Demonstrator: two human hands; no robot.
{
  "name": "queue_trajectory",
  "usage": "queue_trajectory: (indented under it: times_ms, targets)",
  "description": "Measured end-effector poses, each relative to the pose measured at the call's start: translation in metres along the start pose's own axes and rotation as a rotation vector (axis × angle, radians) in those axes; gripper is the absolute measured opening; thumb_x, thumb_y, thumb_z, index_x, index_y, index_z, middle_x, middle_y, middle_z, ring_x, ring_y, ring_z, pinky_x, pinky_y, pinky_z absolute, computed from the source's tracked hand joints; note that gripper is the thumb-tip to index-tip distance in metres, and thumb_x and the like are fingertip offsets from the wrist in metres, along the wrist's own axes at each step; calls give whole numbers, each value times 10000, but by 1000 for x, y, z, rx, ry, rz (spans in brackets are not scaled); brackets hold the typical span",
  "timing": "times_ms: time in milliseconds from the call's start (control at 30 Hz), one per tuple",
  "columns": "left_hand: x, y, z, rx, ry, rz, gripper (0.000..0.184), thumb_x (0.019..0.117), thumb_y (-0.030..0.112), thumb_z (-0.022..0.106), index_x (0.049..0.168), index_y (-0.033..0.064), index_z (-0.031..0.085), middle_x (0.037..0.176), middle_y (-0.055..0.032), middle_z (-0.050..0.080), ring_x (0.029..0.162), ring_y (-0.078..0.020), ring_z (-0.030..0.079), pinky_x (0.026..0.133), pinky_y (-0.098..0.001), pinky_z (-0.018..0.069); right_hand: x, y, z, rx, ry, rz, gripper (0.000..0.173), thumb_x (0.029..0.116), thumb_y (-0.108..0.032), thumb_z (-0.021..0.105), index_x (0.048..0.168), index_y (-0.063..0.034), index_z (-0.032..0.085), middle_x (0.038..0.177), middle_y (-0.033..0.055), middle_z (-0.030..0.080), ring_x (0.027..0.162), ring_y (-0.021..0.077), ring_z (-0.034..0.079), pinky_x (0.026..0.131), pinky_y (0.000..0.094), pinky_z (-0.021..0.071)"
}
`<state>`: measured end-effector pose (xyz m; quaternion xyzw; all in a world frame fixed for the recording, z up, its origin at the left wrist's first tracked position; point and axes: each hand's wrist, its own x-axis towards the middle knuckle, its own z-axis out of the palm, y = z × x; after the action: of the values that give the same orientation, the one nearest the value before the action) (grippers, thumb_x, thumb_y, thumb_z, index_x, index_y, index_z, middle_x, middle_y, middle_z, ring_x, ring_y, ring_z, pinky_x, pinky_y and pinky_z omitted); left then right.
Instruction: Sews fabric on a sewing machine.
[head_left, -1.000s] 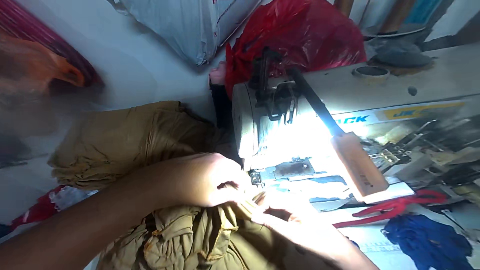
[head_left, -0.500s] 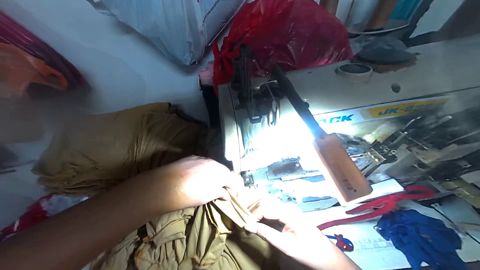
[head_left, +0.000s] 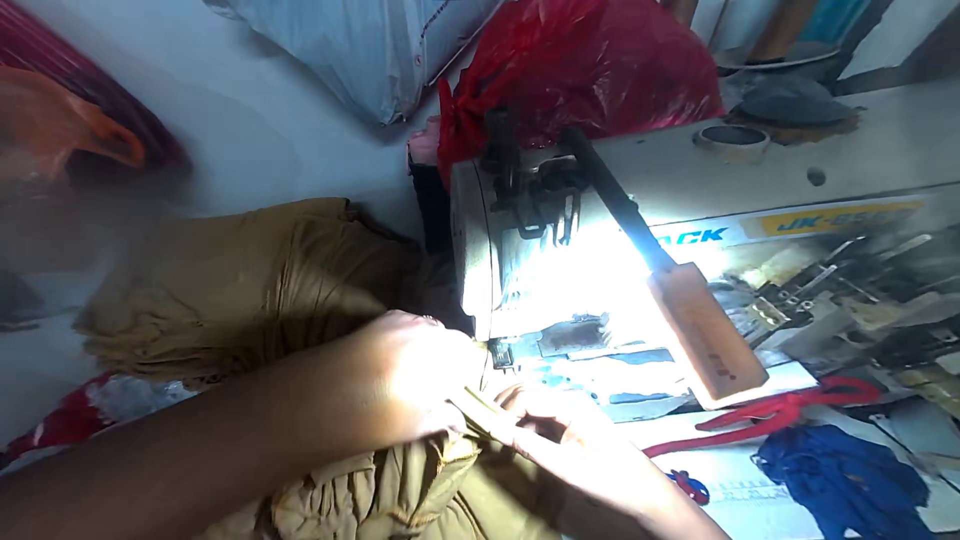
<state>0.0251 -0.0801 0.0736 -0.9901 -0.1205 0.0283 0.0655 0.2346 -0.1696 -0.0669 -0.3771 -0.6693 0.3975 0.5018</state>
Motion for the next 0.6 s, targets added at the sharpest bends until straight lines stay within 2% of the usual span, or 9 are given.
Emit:
queue_trajectory:
  times_ms: [100,167,233,300,367,467,533,600]
  targets:
    - [0,9,-1,-37,5,44,306,867,486,685,1026,224,688,792,59,611,720,-110,632,580,-323,516,0,2,0,-2,4,-26,159,975,-212,675,953,-68,740,952,-13,706,808,-21,651,694,145,562]
    - [1,7,-3,-29,-38,2,342,851,474,721,1091,238,663,834,69,634,757,-104,647,616,-331,531,0,1,0,-13,11,-27,155,968,-210,674,935,-73,737,958,-11,710,813,-24,655,692,142,564]
    - [-2,8,-4,-13,-19,2,443,835,480,746,1178,210,675,894,49,667,797,-132,670,648,-357,553,1,0,1,-21,14,-32,165,970,-218,674,932,-69,734,935,-16,705,792,-35,644,678,130,552]
    - [-3,14,1,-24,67,93,465,831,490,705,1180,187,658,827,51,613,713,-121,627,574,-319,515,0,-1,0,-10,13,-27,161,975,-216,675,957,-71,740,903,-37,698,759,-55,621,668,119,535]
    - [-3,18,3,-37,66,113,504,839,469,702,1245,174,654,838,39,630,712,-130,628,575,-315,513,0,0,0,-3,14,-33,151,973,-197,677,973,-64,747,903,-35,711,763,-54,632,680,122,545]
    - [0,12,-1,12,-102,-66,513,840,470,752,1266,220,614,906,32,662,821,-163,669,678,-374,553,0,1,0,-30,7,-61,174,979,-206,667,940,-52,737,939,-2,710,840,-20,663,727,146,573]
    - [-1,14,2,34,-15,-27,437,822,447,734,1173,197,658,852,29,647,768,-169,660,611,-366,531,0,2,-1,-35,5,-64,181,982,-208,666,947,-48,743,962,8,721,859,-9,673,740,157,578]
    - [-3,20,6,-20,94,95,426,880,418,665,1222,164,644,883,28,650,747,-150,648,594,-333,526,0,1,-1,-15,4,-53,165,981,-196,671,976,-49,745,944,-7,725,842,-20,673,738,154,582]
